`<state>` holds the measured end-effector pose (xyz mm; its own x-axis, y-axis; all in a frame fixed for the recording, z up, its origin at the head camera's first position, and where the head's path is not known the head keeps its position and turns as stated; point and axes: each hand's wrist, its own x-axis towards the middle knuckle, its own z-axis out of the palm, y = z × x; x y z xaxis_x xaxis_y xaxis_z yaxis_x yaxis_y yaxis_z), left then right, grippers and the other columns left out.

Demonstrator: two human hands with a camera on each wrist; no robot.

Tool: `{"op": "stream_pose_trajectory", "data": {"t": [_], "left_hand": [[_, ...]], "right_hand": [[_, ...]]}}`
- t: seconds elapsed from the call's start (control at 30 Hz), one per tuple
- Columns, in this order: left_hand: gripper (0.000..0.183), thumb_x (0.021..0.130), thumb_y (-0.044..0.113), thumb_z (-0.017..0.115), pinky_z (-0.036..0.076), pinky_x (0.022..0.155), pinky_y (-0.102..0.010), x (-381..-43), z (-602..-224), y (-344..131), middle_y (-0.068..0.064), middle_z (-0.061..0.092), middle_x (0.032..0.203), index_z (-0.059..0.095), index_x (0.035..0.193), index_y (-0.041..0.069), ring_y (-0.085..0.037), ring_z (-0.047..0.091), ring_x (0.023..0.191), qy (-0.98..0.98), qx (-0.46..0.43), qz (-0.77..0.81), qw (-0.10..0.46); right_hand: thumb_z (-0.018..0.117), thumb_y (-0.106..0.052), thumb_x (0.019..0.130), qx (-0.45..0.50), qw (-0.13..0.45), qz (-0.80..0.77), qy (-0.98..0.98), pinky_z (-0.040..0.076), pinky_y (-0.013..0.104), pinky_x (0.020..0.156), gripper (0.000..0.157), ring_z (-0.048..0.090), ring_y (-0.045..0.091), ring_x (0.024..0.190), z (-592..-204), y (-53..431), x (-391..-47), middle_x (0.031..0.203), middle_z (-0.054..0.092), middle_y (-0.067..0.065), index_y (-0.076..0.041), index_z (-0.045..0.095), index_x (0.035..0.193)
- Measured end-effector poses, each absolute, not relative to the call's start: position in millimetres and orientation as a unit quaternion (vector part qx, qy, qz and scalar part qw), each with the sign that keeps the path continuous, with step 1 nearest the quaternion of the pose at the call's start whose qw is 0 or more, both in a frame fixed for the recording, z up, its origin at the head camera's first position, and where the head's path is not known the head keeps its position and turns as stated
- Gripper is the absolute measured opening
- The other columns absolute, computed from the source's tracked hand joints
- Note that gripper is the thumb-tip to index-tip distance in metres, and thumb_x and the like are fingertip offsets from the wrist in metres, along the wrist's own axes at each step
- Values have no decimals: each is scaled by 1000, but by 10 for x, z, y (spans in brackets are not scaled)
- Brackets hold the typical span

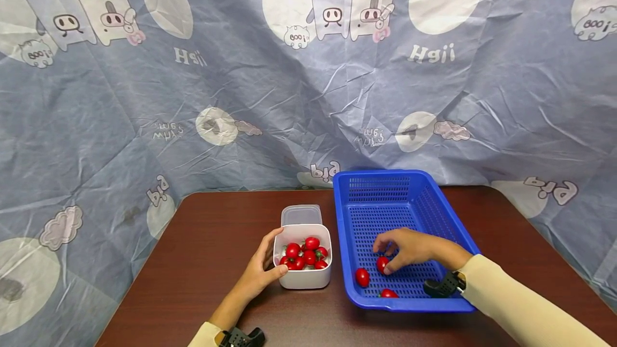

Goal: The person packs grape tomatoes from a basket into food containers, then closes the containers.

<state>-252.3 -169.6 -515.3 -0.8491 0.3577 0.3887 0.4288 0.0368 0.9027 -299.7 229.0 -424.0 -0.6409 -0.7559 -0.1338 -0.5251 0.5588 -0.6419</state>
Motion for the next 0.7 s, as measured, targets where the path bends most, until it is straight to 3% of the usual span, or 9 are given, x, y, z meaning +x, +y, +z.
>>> {"op": "stream_pose_trajectory", "data": {"t": [0.47,0.7], "left_hand": [[81,83,10,67,31,101,-64,-2514,-5137,-1698,-19,32,151,25,151,14,-44,34,134,-710,-283,-644,31],[79,83,12,67,30,102,-63,-2524,-5151,-1691,-18,33,151,26,150,16,-42,34,135,-714,-281,-640,28]], "right_hand": [[83,-20,73,-372,187,-250,874,48,40,77,32,60,22,89,-4266,2242,-3025,93,64,-2,-13,66,100],[81,-14,74,-353,200,-271,873,44,27,65,28,57,15,75,-4281,2249,-3020,86,60,2,-12,66,97]]}}
